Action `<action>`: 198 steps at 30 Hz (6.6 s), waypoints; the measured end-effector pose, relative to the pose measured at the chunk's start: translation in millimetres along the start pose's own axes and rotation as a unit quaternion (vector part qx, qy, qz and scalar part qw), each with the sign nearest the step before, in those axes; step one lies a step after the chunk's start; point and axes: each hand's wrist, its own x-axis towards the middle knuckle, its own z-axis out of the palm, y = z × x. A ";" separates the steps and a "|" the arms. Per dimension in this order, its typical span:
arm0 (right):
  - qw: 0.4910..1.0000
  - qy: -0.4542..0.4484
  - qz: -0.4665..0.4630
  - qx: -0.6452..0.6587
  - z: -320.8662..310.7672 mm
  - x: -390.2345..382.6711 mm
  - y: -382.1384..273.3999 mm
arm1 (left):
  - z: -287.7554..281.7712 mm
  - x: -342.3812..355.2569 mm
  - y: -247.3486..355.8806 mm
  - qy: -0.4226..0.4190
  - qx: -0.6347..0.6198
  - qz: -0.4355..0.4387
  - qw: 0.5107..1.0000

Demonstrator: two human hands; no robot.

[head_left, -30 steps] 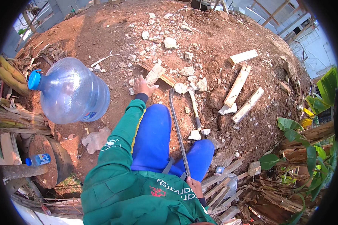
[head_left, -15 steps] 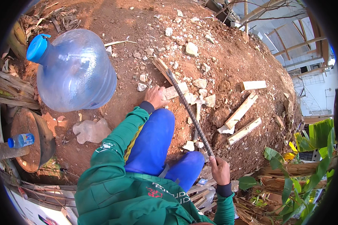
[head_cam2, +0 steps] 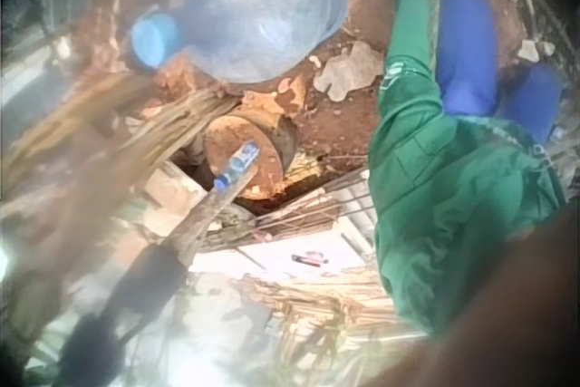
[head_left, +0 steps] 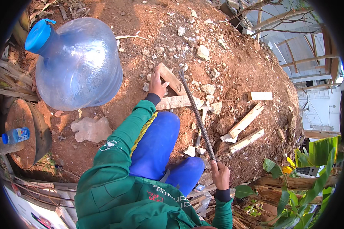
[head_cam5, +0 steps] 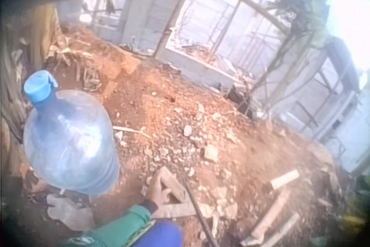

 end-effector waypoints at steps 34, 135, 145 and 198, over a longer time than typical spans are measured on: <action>0.995 -0.056 0.045 0.063 -31.4 -31.2 36.1 | -40.0 157.7 29.9 -0.514 0.265 0.103 0.809; 0.982 -0.127 -0.092 -0.106 -107.5 83.4 -54.1 | -12.9 -2.5 20.3 -0.147 0.133 -0.025 0.980; 0.997 -0.010 -0.072 -0.003 -4.7 37.4 11.4 | -7.5 24.7 33.4 -0.242 0.204 0.090 0.944; 0.967 0.112 -0.100 -0.205 -33.4 45.9 -1.8 | 73.3 187.0 32.6 -0.092 0.146 -0.165 0.971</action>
